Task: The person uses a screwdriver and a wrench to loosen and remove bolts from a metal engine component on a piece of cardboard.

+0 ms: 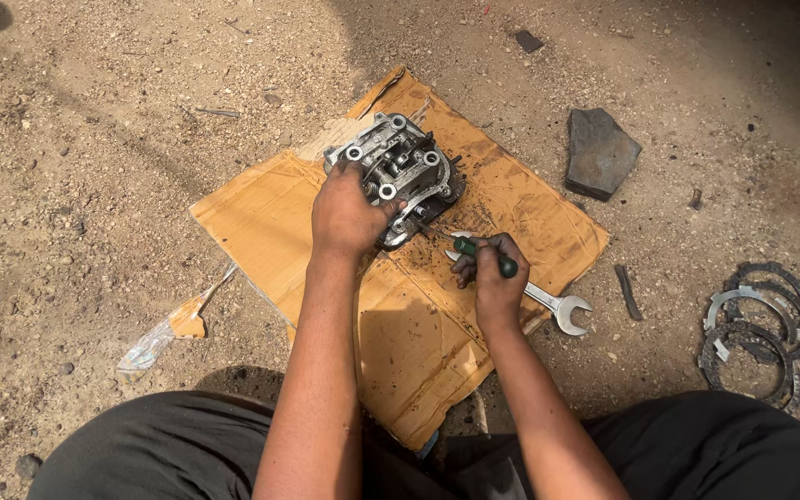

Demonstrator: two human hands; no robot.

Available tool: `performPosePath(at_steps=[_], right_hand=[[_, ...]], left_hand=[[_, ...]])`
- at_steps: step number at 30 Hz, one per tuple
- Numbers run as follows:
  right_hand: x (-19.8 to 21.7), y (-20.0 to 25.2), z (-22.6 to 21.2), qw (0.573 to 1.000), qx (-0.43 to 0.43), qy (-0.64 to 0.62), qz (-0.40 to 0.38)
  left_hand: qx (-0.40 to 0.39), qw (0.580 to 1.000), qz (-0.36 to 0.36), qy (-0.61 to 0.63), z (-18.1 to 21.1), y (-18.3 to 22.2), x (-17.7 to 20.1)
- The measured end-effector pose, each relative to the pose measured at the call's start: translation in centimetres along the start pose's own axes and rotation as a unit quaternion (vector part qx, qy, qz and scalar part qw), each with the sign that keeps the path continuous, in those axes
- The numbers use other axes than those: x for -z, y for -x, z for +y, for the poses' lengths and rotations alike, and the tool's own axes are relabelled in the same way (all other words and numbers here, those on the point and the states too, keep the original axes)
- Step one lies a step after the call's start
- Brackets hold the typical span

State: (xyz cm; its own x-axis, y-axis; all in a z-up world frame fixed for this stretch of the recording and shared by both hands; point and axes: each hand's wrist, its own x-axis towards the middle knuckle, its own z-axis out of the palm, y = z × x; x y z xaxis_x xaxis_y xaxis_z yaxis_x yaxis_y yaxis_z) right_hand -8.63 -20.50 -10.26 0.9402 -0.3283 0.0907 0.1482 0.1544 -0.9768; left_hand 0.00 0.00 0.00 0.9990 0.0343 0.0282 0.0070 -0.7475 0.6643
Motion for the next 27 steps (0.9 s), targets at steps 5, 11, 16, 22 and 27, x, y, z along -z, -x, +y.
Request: performPosePath(at_steps=[5, 11, 16, 22, 27], right_hand=[[-0.1, 0.3, 0.2, 0.998, -0.001, -0.049, 0.026], [-0.4, 1.3, -0.4, 0.999, -0.019, -0.025, -0.012], [-0.9, 2.1, -2.0, 0.981, 0.023, 0.166, -0.096], [-0.7, 2.3, -2.0, 0.938, 0.102, 0.290, -0.162], [1.1, 1.5, -2.4, 0.867, 0.191, 0.364, -0.281]], left_hand=[[-0.004, 1.000, 0.017, 0.017, -0.3, -0.2, -0.3], [-0.027, 0.999, 0.036, 0.024, -0.5, 0.0, -0.5], [-0.017, 0.999, 0.038, 0.011, -0.4, 0.0, -0.5], [-0.051, 0.996, 0.070, 0.023, -1.2, 0.3, -1.4], [-0.043, 0.996, 0.055, 0.061, -1.5, 0.1, -1.6]])
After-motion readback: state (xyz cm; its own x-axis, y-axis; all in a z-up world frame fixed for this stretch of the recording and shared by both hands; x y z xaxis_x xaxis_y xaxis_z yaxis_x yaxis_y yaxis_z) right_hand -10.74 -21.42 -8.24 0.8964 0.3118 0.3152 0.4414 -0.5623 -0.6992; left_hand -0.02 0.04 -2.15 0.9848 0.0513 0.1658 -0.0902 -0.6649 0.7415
